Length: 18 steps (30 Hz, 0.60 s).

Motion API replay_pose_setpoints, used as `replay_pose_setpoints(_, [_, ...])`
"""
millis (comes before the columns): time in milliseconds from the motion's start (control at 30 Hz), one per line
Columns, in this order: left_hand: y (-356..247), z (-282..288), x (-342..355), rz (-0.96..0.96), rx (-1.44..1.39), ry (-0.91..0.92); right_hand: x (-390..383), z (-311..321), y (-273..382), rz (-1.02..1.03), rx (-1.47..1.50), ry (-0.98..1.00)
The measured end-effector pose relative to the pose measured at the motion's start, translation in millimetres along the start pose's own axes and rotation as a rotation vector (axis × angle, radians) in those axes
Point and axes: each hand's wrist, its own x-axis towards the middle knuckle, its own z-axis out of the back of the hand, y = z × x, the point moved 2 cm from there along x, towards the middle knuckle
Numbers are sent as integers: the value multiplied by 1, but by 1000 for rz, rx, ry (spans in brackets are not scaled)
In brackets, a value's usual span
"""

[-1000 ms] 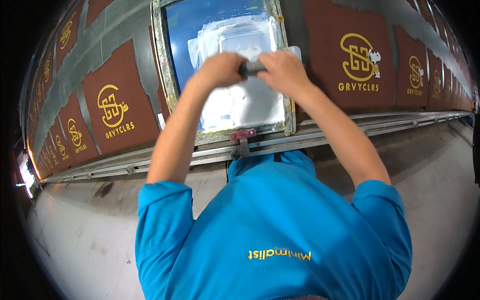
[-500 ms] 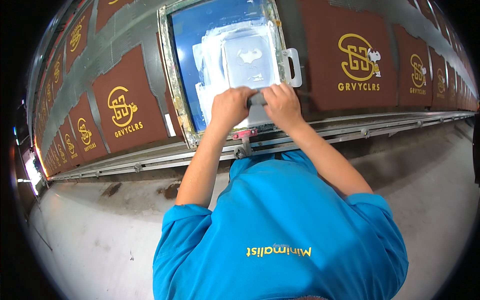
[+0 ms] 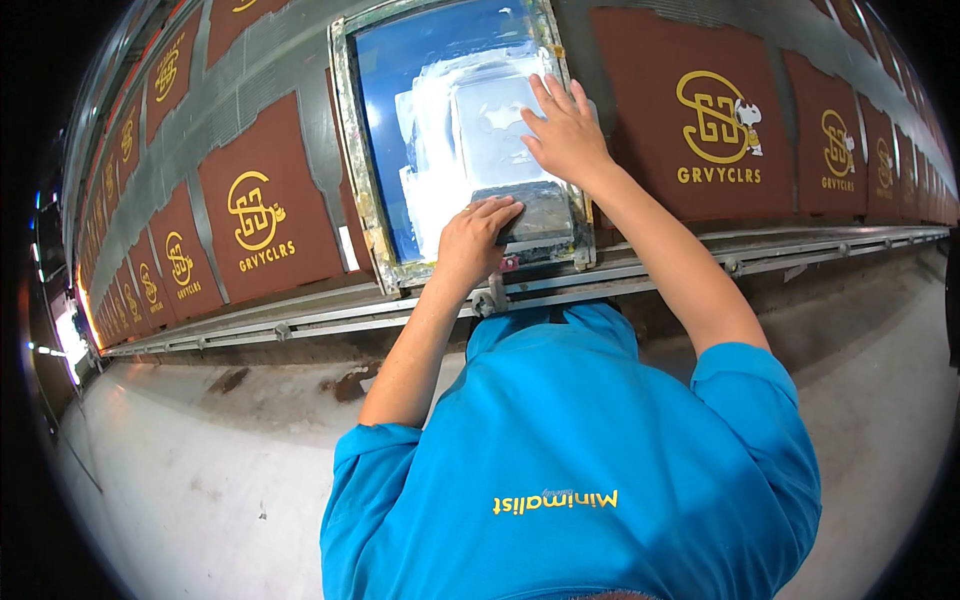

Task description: The person uses a squeegee to spread white ink across a screen printing frame mounted on a rail. They repeatedly pull the squeegee across the mesh to distribute the ink evenly over the stencil area.

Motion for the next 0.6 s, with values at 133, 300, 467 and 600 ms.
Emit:
replay_pose_setpoints(133, [-5, 8, 5, 34, -55, 50, 16, -29, 2, 22, -110, 7])
replay_pose_setpoints(300, [-5, 2, -5, 9, -22, -1, 0, 13, -4, -103, 201, -226])
replay_pose_setpoints(467, [-6, 38, 42, 70, 24, 460, -29, -2, -54, -702, 424, -344])
replay_pose_setpoints(600, [18, 57, 103, -22, 118, 368, -29, -47, -49, -888, 835, -267])
